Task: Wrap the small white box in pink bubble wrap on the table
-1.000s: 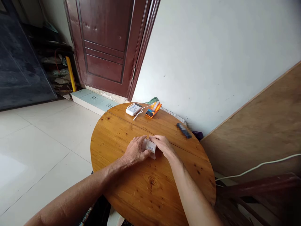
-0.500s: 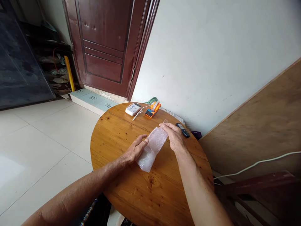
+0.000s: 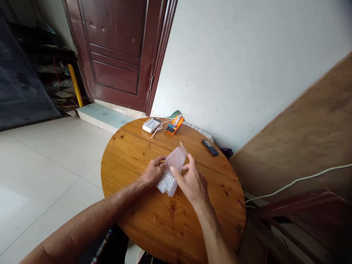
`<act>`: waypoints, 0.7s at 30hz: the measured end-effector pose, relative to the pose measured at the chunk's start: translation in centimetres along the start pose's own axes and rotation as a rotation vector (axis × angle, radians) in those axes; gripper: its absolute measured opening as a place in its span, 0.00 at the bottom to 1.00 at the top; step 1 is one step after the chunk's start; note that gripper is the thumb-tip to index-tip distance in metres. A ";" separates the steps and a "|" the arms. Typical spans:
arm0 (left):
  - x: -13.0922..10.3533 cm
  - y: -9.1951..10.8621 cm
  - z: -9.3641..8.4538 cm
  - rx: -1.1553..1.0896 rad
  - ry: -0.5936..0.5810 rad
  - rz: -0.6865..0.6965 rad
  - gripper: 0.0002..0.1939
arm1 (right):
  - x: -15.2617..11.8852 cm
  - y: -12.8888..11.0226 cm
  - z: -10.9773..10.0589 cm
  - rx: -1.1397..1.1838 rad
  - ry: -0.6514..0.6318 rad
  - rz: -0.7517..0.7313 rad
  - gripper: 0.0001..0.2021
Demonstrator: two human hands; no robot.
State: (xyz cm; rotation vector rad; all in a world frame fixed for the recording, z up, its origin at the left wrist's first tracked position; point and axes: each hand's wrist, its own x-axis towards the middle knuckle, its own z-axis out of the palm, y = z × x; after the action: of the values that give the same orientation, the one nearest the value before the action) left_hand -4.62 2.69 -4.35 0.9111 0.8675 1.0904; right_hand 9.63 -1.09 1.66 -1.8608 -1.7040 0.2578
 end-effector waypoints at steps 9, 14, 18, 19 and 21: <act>-0.1 1.9 -1.8 -0.091 0.147 -0.007 0.26 | 1.5 5.5 1.8 0.571 0.097 0.076 0.21; -0.9 2.0 -2.0 0.355 0.082 0.283 0.32 | 1.6 6.3 2.8 0.710 0.128 0.143 0.21; -0.9 1.5 -2.2 0.587 0.075 0.384 0.37 | 1.9 6.6 2.6 0.691 0.141 0.188 0.20; -0.6 1.4 -2.4 0.607 0.090 0.360 0.35 | 2.0 6.9 2.5 0.680 0.154 0.195 0.20; -0.1 1.3 -2.8 0.643 0.140 0.285 0.30 | 2.2 7.4 2.4 0.646 0.185 0.204 0.20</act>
State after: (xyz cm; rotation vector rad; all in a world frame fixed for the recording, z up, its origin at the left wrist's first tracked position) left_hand -7.68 3.35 -4.22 1.5398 1.2670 1.1432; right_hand 14.98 1.71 -3.75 -1.5055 -1.1232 0.6160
